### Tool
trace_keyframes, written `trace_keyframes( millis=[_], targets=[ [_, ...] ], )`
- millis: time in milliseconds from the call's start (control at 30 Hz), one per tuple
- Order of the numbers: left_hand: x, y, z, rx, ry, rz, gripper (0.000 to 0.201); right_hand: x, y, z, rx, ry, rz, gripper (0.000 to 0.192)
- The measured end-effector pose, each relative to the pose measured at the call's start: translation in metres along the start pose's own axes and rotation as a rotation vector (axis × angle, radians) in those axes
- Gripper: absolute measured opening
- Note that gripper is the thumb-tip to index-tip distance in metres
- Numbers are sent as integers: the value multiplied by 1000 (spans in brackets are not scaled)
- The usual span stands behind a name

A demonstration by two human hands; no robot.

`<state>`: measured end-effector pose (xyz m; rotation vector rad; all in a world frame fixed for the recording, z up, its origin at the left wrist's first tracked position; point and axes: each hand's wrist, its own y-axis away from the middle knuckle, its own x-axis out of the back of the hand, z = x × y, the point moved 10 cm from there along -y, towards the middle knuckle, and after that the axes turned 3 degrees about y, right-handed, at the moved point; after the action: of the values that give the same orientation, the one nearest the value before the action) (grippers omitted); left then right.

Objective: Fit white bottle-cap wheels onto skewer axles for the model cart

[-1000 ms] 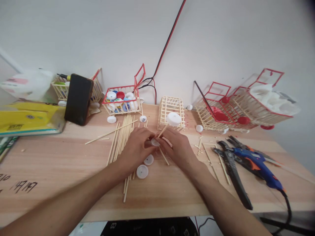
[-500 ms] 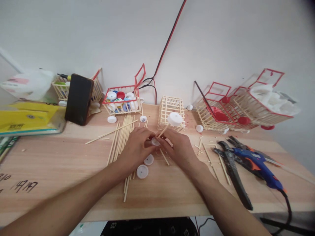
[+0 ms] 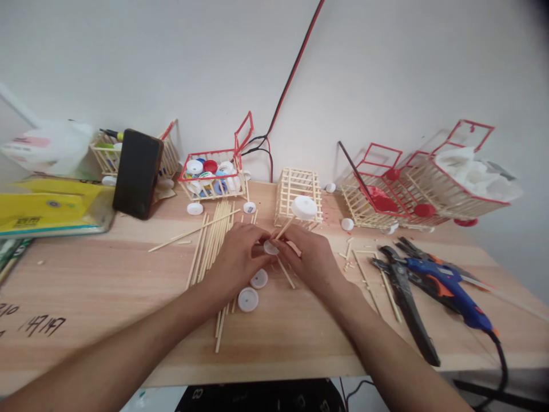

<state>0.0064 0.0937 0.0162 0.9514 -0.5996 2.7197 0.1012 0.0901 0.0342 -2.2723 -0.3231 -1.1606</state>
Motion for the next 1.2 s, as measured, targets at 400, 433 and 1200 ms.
trace_keyframes(
  millis=[400, 433, 1200],
  targets=[
    [0, 1, -1, 28, 11, 2, 13, -1, -1, 0, -12, 6, -15, 11],
    [1, 1, -1, 31, 13, 5, 13, -2, -1, 1, -16, 5, -14, 11],
    [1, 0, 0, 41, 38, -8, 18, 3, -2, 1, -14, 14, 14, 10]
  ],
)
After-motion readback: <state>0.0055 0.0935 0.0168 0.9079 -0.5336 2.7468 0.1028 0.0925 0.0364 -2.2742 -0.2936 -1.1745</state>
